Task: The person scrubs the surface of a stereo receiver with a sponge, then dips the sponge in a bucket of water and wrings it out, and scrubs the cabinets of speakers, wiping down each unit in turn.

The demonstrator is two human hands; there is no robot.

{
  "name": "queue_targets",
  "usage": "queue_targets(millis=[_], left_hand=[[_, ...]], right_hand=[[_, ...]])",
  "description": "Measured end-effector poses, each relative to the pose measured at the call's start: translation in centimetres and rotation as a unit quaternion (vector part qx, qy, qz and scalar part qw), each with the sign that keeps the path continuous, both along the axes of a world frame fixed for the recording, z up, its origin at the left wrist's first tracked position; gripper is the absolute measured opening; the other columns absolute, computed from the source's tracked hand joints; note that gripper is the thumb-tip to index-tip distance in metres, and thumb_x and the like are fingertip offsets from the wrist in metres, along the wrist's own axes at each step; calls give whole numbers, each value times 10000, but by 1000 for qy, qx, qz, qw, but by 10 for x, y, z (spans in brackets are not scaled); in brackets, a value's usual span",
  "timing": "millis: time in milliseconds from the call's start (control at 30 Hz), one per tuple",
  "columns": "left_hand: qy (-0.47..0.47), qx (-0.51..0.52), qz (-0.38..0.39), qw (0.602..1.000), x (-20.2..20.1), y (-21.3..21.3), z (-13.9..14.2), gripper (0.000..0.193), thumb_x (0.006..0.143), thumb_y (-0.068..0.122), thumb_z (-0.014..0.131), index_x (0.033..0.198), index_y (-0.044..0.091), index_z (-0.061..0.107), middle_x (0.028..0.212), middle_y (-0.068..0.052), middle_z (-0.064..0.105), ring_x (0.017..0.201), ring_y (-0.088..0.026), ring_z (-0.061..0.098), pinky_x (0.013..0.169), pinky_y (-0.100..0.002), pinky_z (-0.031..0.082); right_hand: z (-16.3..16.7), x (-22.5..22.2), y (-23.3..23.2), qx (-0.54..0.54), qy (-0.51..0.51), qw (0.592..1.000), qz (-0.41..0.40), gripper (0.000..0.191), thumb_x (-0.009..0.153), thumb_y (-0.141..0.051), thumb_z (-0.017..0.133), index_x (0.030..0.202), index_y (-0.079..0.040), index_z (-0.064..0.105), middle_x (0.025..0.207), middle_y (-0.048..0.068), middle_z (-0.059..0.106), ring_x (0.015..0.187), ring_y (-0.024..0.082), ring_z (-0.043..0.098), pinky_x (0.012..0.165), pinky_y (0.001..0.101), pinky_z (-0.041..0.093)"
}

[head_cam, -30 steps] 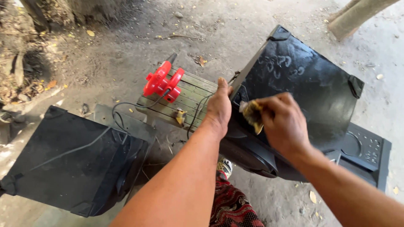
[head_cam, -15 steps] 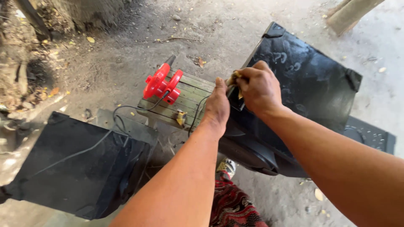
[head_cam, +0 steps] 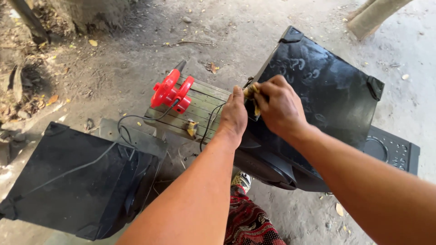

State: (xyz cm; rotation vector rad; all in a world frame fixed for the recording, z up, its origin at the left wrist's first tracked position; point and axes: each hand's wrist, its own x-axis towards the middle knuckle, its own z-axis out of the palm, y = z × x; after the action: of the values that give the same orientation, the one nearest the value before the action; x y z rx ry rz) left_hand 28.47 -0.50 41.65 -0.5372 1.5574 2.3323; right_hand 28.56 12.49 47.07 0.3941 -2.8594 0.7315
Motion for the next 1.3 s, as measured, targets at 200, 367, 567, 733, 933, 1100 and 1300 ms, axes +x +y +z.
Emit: queue_targets(millis=[200, 367, 567, 733, 933, 1100, 1300], left_hand=[[21, -164, -35, 986, 3, 2, -2, 562, 1014, 434, 429, 1441, 83, 533, 1436, -131, 614, 1322, -250, 576, 1092, -342, 433], [58, -177, -39, 982, 3, 5, -11, 510, 1037, 417, 429, 1378, 68, 577, 1304, -165, 688, 1197, -284, 663, 1015, -369, 498], [101, -220, -40, 969, 2, 3, -22, 502, 1037, 430, 430, 1329, 70, 623, 1245, -187, 715, 1160, -319, 682, 981, -394, 515], [108, -257, -50, 959, 2, 2, -21, 519, 1036, 461, 425, 1341, 85, 615, 1278, -190, 694, 1208, -336, 652, 1010, -402, 499], [94, -261, -55, 959, 3, 5, -20, 529, 1035, 460, 395, 1367, 102, 599, 1311, -188, 675, 1237, -345, 629, 1025, -404, 485], [99, -242, -75, 962, 2, -3, -16, 543, 1046, 475, 392, 1372, 85, 583, 1328, -187, 663, 1253, -338, 627, 1042, -399, 485], [29, -268, -88, 959, 5, -2, -9, 553, 1012, 505, 398, 1354, 122, 604, 1297, -167, 680, 1210, -339, 641, 1014, -420, 495]], right_hand=[[32, 83, -2, 49, 33, 997, -42, 310, 916, -209, 677, 1172, -56, 761, 1085, 163, 638, 1007, 363, 604, 874, 447, 486], [31, 34, -24, -5, 45, 996, -72, 191, 983, -219, 659, 1093, -107, 769, 1074, 124, 651, 1034, 335, 631, 892, 442, 501], [-9, 80, 7, 20, 53, 995, -83, 166, 966, -148, 673, 1081, -156, 792, 964, 107, 618, 978, 326, 631, 837, 437, 507], [14, 154, 76, 79, 10, 982, -172, 190, 910, -126, 710, 1084, -134, 788, 994, 99, 636, 948, 283, 634, 819, 410, 522], [42, 128, 2, 84, 88, 983, -137, 285, 891, -231, 753, 1137, -88, 757, 1118, 162, 628, 1080, 362, 576, 904, 460, 487], [10, 102, -28, 39, 86, 992, -90, 238, 913, -162, 750, 1146, -121, 762, 1116, 110, 651, 1049, 337, 601, 903, 450, 490], [11, 180, 66, 81, 56, 980, -170, 220, 908, -125, 746, 1126, -109, 768, 1077, 99, 657, 1028, 319, 614, 894, 448, 500]])
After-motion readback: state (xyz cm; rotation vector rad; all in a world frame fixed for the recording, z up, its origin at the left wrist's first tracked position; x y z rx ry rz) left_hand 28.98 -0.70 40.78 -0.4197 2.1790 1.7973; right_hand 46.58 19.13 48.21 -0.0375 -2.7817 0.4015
